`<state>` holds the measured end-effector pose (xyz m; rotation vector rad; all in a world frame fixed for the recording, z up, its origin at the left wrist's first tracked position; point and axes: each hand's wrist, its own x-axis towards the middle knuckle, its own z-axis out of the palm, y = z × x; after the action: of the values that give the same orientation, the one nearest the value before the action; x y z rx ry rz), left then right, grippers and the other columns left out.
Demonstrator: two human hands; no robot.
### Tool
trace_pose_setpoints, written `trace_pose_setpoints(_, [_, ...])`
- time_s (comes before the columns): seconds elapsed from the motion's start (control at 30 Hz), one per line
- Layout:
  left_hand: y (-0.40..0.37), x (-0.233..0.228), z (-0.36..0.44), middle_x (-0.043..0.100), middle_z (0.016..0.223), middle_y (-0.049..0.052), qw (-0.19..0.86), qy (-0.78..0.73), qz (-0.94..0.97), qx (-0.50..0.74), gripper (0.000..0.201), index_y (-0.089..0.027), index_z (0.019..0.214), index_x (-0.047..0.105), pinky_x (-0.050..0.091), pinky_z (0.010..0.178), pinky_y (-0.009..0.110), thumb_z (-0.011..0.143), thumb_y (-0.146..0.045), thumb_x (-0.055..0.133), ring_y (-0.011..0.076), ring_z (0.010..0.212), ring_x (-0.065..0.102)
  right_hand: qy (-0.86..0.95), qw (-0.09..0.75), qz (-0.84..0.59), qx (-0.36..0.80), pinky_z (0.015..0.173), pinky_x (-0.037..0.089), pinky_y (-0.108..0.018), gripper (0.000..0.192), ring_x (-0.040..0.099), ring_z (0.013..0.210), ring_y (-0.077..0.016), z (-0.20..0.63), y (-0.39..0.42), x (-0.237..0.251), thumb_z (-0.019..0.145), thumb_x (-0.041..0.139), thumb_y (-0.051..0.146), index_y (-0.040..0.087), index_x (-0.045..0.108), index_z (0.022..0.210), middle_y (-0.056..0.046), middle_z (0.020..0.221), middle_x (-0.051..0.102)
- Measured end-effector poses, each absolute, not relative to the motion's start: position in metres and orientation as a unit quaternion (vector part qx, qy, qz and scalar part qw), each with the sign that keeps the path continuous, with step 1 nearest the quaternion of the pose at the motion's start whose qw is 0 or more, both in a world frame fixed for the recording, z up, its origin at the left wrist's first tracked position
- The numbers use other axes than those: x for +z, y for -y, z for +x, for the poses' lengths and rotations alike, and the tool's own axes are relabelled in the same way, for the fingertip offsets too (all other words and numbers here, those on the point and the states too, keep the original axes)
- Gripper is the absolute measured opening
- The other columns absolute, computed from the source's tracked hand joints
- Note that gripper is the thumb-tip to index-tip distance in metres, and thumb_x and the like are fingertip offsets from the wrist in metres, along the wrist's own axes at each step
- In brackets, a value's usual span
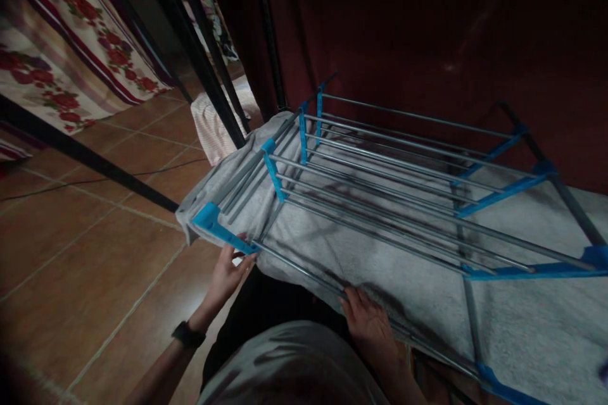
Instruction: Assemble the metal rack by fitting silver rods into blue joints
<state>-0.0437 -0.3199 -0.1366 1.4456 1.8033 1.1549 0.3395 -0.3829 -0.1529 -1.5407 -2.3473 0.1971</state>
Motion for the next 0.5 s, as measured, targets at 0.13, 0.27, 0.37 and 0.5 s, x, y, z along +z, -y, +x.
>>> trace_pose_setpoints(0.13, [0.308,-0.136,-0.036,0.070,0.111,0.010,0.339,-0.647,0.531,0.429,0.035,-0.019,0.111,0.066,0.053,0.092,0.039,0.084,-0.041,0.060,0.0246,0.103,0.066,0.832,0.154,-0.531,0.044,0.067,0.054,-0.031,0.023,0.073,0.090,-0.0210,0.337,0.388,-0.152,0.103,0.046,0.024,0.024,0.066,0.114,-0.008,0.109,0.074])
trace_pose_setpoints(0.27, [0.307,-0.139,-0.035,0.071,0.101,0.010,0.346,-0.642,0.520,0.445,0.031,-0.017,0.101,0.068,0.053,0.091,0.040,0.082,-0.040,0.060,0.0252,0.098,0.066,0.851,0.133,-0.509,0.009,0.068,0.052,-0.032,0.022,0.072,0.095,-0.0217,0.337,0.392,-0.151,0.102,0.048,0.018,0.022,0.065,0.115,-0.009,0.117,0.073])
trace_pose_setpoints(0.37, [0.306,-0.138,-0.034,0.071,0.100,0.011,0.347,-0.653,0.500,0.451,0.033,-0.016,0.101,0.068,0.053,0.087,0.039,0.080,-0.040,0.061,0.0254,0.096,0.066,0.855,0.121,-0.504,0.014,0.070,0.053,-0.032,0.024,0.072,0.095,-0.0217,0.337,0.391,-0.150,0.102,0.047,0.016,0.021,0.064,0.118,-0.009,0.115,0.073])
trace_pose_setpoints(0.5, [0.304,-0.136,-0.032,0.072,0.098,0.010,0.360,-0.659,0.477,0.456,0.030,-0.015,0.100,0.068,0.054,0.087,0.039,0.078,-0.036,0.063,0.0252,0.093,0.067,0.853,0.123,-0.507,0.035,0.068,0.052,-0.031,0.022,0.072,0.092,-0.0206,0.337,0.388,-0.149,0.103,0.046,0.017,0.022,0.064,0.115,-0.008,0.112,0.073])
